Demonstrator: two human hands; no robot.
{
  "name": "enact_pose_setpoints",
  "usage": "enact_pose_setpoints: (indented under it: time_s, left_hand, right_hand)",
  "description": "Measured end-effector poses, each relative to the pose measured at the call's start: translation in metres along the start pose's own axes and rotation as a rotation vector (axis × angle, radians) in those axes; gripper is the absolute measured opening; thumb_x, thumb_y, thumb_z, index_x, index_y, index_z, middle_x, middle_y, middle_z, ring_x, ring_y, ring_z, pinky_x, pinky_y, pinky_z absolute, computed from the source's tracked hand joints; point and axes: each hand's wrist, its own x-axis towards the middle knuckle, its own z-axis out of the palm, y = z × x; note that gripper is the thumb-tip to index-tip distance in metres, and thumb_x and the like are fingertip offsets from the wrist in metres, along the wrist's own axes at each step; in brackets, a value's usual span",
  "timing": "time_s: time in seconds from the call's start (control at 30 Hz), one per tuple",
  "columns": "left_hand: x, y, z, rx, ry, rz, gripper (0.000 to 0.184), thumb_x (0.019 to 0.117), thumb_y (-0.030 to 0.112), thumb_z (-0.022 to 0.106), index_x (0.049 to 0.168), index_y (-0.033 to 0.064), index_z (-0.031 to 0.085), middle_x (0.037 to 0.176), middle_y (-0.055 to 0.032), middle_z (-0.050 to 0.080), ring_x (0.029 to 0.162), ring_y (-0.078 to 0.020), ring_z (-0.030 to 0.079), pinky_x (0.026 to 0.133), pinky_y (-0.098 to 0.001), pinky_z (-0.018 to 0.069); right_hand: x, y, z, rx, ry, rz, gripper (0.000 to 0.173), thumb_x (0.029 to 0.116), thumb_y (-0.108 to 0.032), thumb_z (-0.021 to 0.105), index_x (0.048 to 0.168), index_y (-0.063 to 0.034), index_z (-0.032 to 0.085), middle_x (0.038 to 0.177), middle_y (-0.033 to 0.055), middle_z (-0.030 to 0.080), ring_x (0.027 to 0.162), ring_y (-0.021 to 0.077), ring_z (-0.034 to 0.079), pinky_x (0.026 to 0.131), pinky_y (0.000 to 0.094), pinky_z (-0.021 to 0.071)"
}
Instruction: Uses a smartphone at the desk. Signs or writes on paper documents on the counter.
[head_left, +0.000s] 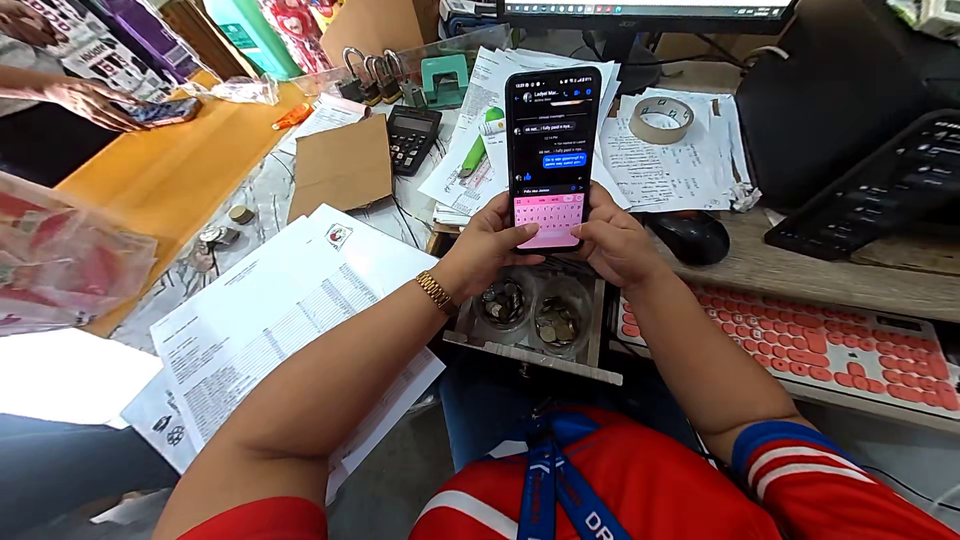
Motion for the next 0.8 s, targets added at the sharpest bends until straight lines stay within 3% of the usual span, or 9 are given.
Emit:
enact_pose_setpoints:
  time_s: [0.2,0.4,0.53,0.67,0.8]
  left_hand:
    - [-0.001,0.0,0.001,0.003,-0.006,0.009,0.036,0.1016,-0.009,0.047,0.132,0.0099,0.049,0.112,-0.0047,0.069,0.095,-0.0155,0.073,0.079,-0.033,0.0637]
    - [-0.006,-0.007,0.001,0.054,-0.079,0.075,0.043,0.1001,-0.008,0.046,0.137,0.0132,0.051,0.115,-0.0027,0.07,0.096,-0.0138,0.073,0.079,-0.0303,0.063]
    - [-0.006,-0.007,0.001,0.031,-0.095,0.072,0.044,0.0996,-0.009,0.047,0.138,0.012,0.051,0.115,-0.0036,0.07,0.098,-0.0146,0.073,0.081,-0.032,0.0628]
    - [-0.005,-0.008,0.001,0.038,-0.068,0.063,0.042,0.1007,-0.008,0.047,0.137,0.0128,0.051,0.115,-0.0031,0.07,0.096,-0.0144,0.073,0.08,-0.0316,0.063]
    - [-0.004,-0.007,0.001,0.026,-0.05,0.042,0.041,0.1017,-0.007,0.047,0.137,0.0125,0.051,0.114,-0.0038,0.07,0.096,-0.0152,0.073,0.08,-0.0324,0.063]
  right_hand:
    - [0.001,0.003,0.002,-0.07,0.05,-0.032,0.04,0.1047,-0.001,0.034,0.144,-0.0113,0.036,0.124,0.0009,0.065,0.107,0.009,0.069,0.093,0.0297,0.0592]
    - [0.001,0.005,0.011,-0.075,0.183,-0.104,0.034,0.1008,-0.001,0.051,0.133,-0.0111,0.043,0.112,-0.004,0.068,0.099,0.005,0.07,0.09,0.0263,0.0597]
    - [0.003,0.009,0.015,-0.102,0.251,-0.143,0.03,0.1023,-0.002,0.053,0.13,-0.0107,0.047,0.109,-0.0045,0.069,0.096,0.0038,0.071,0.088,0.0249,0.0603]
    - [0.005,0.007,0.012,-0.124,0.251,-0.129,0.024,0.1052,-0.01,0.042,0.129,-0.0082,0.049,0.107,-0.0035,0.07,0.095,0.0046,0.071,0.087,0.0262,0.0604]
    - [0.005,0.006,0.01,-0.159,0.309,-0.108,0.034,0.109,-0.021,0.028,0.129,-0.007,0.051,0.106,-0.0039,0.069,0.096,0.0029,0.069,0.086,0.025,0.0594]
